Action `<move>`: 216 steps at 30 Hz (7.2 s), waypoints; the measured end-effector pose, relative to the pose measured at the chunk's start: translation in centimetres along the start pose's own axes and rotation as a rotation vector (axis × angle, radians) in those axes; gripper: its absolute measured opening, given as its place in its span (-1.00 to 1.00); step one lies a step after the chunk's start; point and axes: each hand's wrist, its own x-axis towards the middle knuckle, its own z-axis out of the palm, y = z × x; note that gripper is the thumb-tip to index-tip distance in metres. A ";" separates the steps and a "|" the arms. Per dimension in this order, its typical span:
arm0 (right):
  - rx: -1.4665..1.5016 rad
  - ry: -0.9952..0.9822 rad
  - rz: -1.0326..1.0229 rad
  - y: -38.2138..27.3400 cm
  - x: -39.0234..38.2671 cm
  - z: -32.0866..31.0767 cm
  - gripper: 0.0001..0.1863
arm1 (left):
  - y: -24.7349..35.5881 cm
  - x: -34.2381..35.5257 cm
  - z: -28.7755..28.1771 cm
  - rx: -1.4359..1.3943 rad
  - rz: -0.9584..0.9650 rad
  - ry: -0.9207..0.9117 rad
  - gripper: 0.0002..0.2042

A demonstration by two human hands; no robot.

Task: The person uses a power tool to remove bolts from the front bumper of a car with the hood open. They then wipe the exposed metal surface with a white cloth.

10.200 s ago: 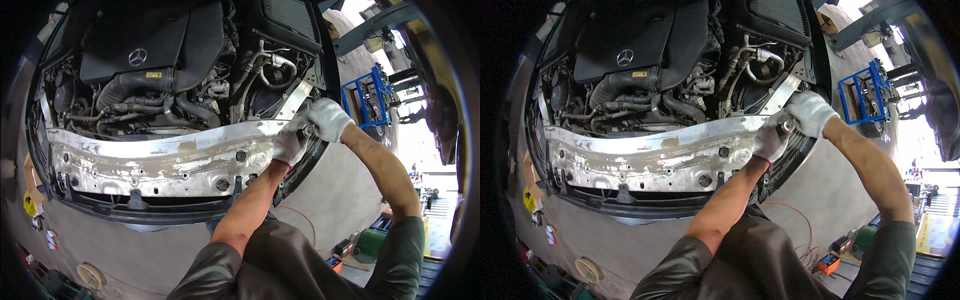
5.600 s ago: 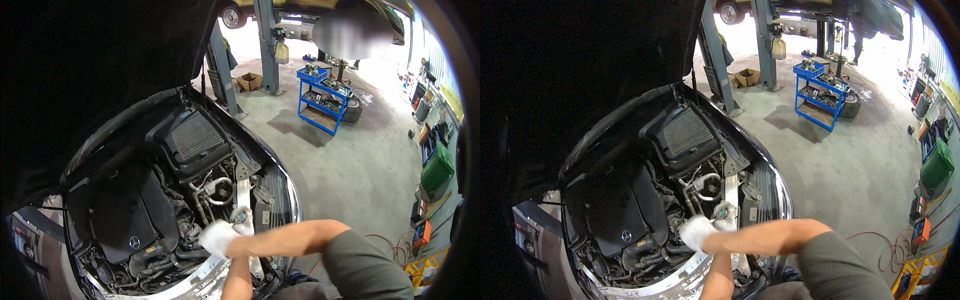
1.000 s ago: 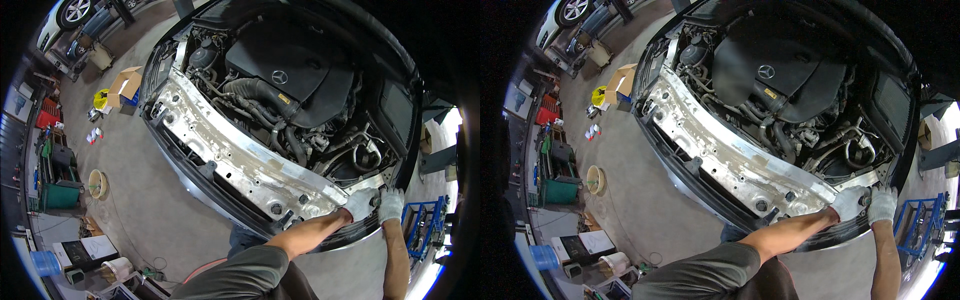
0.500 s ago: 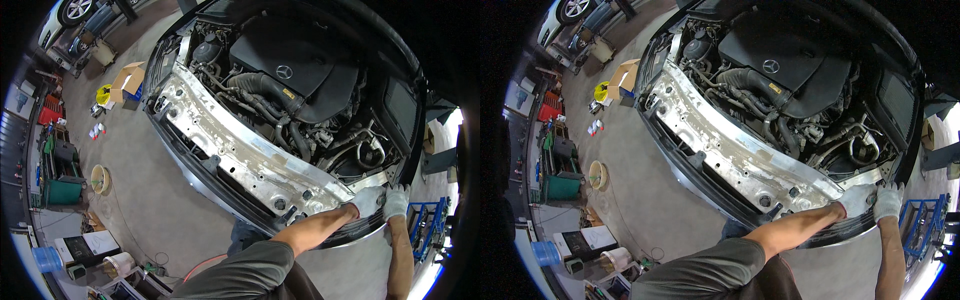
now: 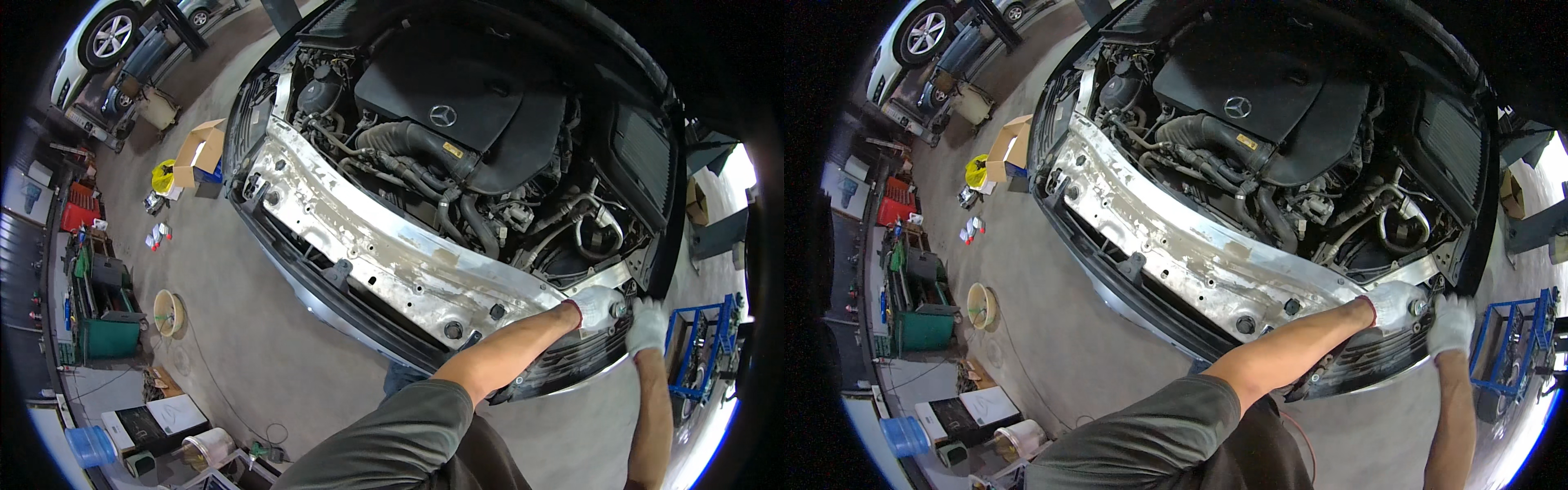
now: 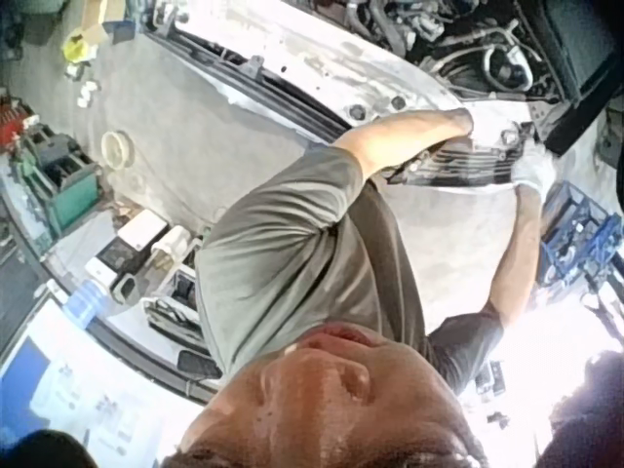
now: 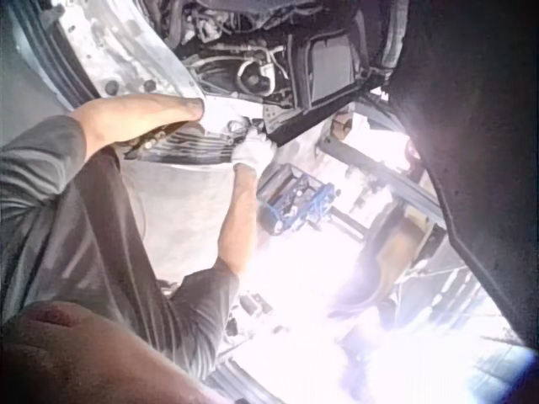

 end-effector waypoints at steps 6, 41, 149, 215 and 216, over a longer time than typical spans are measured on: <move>0.639 -0.408 0.299 -8.4 -3.9 -8.6 -0.39 | -0.9 0.6 -0.5 -0.005 -0.040 0.069 -0.78; 0.528 -0.257 -0.056 -9.7 -4.7 -6.8 -0.64 | -1.9 1.8 -3.4 0.149 0.037 -0.323 -0.78; 0.990 -0.234 0.494 -8.8 -5.7 -6.1 -0.58 | -2.3 2.6 -2.2 -0.116 0.002 -0.337 -0.75; 1.743 -0.146 0.901 -11.6 -5.9 -5.1 -0.70 | -1.1 2.9 -1.6 -0.249 -0.015 -0.382 -0.76; 1.837 -0.171 0.822 -11.0 -6.0 -4.1 -0.64 | -1.1 3.1 -1.5 -0.206 -0.033 -0.409 -0.77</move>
